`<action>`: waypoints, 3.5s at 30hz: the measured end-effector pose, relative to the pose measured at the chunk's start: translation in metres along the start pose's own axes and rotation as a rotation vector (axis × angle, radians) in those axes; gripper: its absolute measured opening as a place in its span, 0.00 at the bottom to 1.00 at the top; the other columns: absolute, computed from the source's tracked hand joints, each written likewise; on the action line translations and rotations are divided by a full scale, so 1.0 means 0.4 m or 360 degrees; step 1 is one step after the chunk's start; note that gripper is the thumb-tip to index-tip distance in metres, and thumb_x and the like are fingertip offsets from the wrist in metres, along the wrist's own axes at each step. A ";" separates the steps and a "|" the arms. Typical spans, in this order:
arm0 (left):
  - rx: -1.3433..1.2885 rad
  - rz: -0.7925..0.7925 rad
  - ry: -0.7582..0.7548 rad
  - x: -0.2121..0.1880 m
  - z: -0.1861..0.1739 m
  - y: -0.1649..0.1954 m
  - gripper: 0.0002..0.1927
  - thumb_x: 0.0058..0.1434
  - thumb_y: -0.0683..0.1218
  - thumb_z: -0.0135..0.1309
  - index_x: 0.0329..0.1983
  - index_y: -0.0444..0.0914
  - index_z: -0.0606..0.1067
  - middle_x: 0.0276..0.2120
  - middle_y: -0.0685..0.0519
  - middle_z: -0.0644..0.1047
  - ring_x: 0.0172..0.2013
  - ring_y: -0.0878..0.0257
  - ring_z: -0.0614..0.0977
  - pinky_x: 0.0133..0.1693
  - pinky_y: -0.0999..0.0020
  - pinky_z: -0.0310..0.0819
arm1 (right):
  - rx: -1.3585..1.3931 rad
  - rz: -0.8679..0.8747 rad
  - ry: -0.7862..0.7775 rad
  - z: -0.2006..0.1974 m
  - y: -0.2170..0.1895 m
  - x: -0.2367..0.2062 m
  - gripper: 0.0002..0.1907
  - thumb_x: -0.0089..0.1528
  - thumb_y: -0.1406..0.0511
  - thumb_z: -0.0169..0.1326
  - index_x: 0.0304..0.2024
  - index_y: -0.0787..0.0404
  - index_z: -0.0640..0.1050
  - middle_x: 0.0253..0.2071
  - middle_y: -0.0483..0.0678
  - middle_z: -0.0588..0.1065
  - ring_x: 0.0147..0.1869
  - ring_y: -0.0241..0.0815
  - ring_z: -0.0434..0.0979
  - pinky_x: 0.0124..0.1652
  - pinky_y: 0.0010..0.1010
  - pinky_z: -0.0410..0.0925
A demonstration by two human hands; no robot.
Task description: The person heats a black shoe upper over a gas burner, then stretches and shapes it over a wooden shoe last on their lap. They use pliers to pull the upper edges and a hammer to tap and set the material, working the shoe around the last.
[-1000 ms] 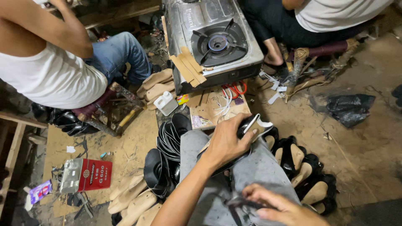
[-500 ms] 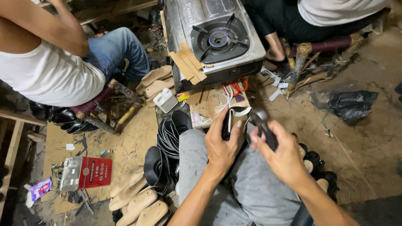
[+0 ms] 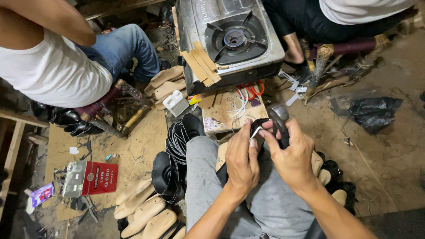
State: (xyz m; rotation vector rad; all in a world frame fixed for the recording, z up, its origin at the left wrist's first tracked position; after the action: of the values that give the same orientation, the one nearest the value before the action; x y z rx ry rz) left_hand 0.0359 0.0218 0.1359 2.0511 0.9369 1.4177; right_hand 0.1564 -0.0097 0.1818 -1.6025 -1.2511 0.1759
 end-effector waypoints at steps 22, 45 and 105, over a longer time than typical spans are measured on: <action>-0.0255 0.0027 -0.0240 0.030 -0.041 -0.001 0.21 0.70 0.39 0.46 0.66 0.29 0.69 0.56 0.34 0.77 0.57 0.40 0.80 0.60 0.54 0.73 | 0.1195 0.1166 -0.1739 -0.175 0.111 0.033 0.08 0.59 0.69 0.59 0.39 0.70 0.78 0.55 0.62 0.83 0.51 0.49 0.85 0.52 0.40 0.76; -0.0185 -0.0012 -0.0339 0.038 -0.039 -0.038 0.35 0.54 0.35 0.63 0.67 0.34 0.70 0.51 0.43 0.80 0.49 0.48 0.83 0.52 0.60 0.76 | 0.1176 0.1188 -0.1072 -0.059 0.098 -0.070 0.17 0.68 0.56 0.46 0.42 0.66 0.71 0.27 0.48 0.71 0.21 0.35 0.69 0.18 0.29 0.67; -0.0228 -0.0094 -0.0420 0.080 0.001 -0.094 0.34 0.50 0.33 0.52 0.64 0.35 0.71 0.54 0.39 0.79 0.55 0.43 0.80 0.57 0.58 0.74 | -0.1333 -0.0593 -0.1229 -0.046 0.024 0.037 0.06 0.55 0.72 0.49 0.35 0.67 0.69 0.39 0.61 0.70 0.45 0.61 0.75 0.43 0.52 0.71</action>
State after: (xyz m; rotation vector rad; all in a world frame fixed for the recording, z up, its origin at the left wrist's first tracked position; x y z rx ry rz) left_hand 0.0337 0.0705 0.1288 2.0243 0.7565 1.1157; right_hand 0.1808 -0.0087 0.1891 -2.0233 -2.4263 0.0197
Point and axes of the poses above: each hand's wrist, its own x-axis towards the middle knuckle, its own z-axis out of the palm, y = z × x, the point moved 1 cm from there along x, towards the middle knuckle
